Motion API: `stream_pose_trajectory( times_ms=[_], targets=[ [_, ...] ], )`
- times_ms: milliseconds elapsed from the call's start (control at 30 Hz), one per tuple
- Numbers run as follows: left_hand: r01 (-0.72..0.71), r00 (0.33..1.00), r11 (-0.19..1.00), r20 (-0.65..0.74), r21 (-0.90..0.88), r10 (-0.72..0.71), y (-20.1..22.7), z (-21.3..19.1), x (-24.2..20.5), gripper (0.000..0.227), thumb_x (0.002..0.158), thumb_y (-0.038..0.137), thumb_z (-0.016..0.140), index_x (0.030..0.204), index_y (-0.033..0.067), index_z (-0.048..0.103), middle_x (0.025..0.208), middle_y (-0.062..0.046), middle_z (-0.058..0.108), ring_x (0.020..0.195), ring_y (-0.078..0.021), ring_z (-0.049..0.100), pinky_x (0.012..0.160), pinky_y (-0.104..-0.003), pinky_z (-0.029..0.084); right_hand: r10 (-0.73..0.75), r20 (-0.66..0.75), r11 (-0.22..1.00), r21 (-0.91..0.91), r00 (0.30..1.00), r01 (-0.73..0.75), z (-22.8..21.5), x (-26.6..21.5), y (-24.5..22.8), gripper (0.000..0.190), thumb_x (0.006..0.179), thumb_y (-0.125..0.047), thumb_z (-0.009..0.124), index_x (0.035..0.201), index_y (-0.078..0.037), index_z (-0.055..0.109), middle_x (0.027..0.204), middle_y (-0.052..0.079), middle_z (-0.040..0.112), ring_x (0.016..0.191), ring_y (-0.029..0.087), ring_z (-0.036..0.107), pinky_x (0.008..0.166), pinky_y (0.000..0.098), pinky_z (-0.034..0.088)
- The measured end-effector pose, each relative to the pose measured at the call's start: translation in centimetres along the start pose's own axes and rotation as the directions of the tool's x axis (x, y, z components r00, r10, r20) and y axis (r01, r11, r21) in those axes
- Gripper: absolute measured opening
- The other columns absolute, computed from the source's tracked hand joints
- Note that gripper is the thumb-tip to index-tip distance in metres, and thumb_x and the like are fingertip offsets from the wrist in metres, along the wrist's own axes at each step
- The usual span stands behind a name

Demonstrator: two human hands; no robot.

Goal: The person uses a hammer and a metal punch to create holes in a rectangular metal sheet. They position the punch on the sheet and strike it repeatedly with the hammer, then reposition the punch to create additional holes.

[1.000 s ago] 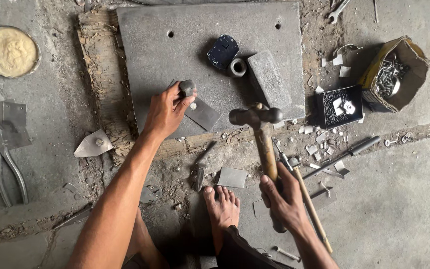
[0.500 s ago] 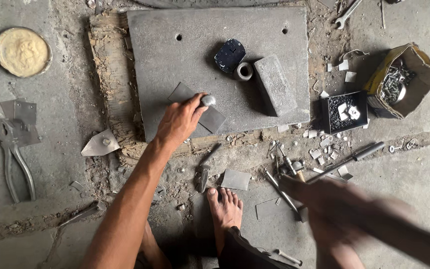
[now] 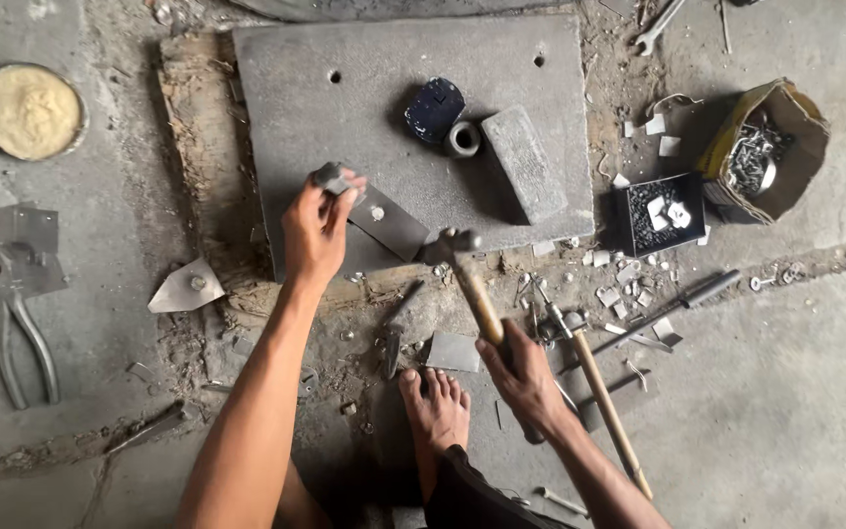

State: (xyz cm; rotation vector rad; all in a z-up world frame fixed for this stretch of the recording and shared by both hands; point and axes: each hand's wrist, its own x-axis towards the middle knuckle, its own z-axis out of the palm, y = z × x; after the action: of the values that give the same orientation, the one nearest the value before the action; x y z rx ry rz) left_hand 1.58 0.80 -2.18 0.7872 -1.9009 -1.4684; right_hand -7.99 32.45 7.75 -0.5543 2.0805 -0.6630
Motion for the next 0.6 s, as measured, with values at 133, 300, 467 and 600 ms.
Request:
stream_pose_trajectory(
  times_ms=[133, 300, 467, 600],
  targets=[
    [0.086, 0.989, 0.996, 0.114, 0.031, -0.089, 0.4, 0.0, 1.3, 0.02, 0.106, 0.009, 0.059, 0.124, 0.0015, 0.063, 0.112, -0.017, 0.077, 0.105, -0.0257, 0.077, 0.083, -0.037, 0.069, -0.008, 0.05, 1.0, 0.023, 0.999, 0.007, 1.1, -1.2, 0.3, 0.035, 0.101, -0.04, 0.059, 0.101, -0.005, 0.061, 0.06, 0.003, 0.051, 0.048, 0.011, 0.042, 0.042, 0.0325, 0.036],
    [0.113, 0.993, 0.993, -0.045, 0.042, -0.111, 1.0, -0.3, -1.0, 0.019, 0.107, 0.008, 0.059, 0.125, 0.0016, 0.063, 0.112, -0.018, 0.076, 0.103, -0.0254, 0.078, 0.089, -0.039, 0.069, 0.12, 0.05, 0.991, -0.065, 0.992, -0.116, 1.1, 0.2, 0.6, 0.035, 0.1, -0.04, 0.057, 0.104, -0.006, 0.059, 0.059, 0.004, 0.054, 0.043, 0.012, 0.04, 0.038, 0.0335, 0.038],
    [0.132, 0.988, 0.99, -0.084, 0.059, -0.127, 0.9, -0.4, -0.2, 0.021, 0.107, 0.008, 0.057, 0.126, 0.0011, 0.062, 0.112, -0.017, 0.077, 0.101, -0.0247, 0.078, 0.083, -0.037, 0.069, 0.193, 0.06, 0.978, -0.091, 0.979, -0.187, 1.5, 1.7, -0.1, 0.034, 0.098, -0.039, 0.053, 0.114, -0.009, 0.055, 0.059, 0.006, 0.058, 0.038, 0.014, 0.045, 0.035, 0.036, 0.043],
    [0.128, 0.986, 0.988, 0.093, 0.083, -0.135, 0.7, 0.0, 2.1, 0.022, 0.105, 0.009, 0.059, 0.125, 0.0011, 0.063, 0.112, -0.017, 0.077, 0.099, -0.0242, 0.078, 0.077, -0.035, 0.069, 0.106, 0.084, 0.993, -0.059, 0.991, -0.101, 2.3, -0.2, -1.0, 0.035, 0.099, -0.039, 0.057, 0.107, -0.005, 0.06, 0.061, 0.005, 0.059, 0.043, 0.012, 0.044, 0.038, 0.0331, 0.04]
  ],
)
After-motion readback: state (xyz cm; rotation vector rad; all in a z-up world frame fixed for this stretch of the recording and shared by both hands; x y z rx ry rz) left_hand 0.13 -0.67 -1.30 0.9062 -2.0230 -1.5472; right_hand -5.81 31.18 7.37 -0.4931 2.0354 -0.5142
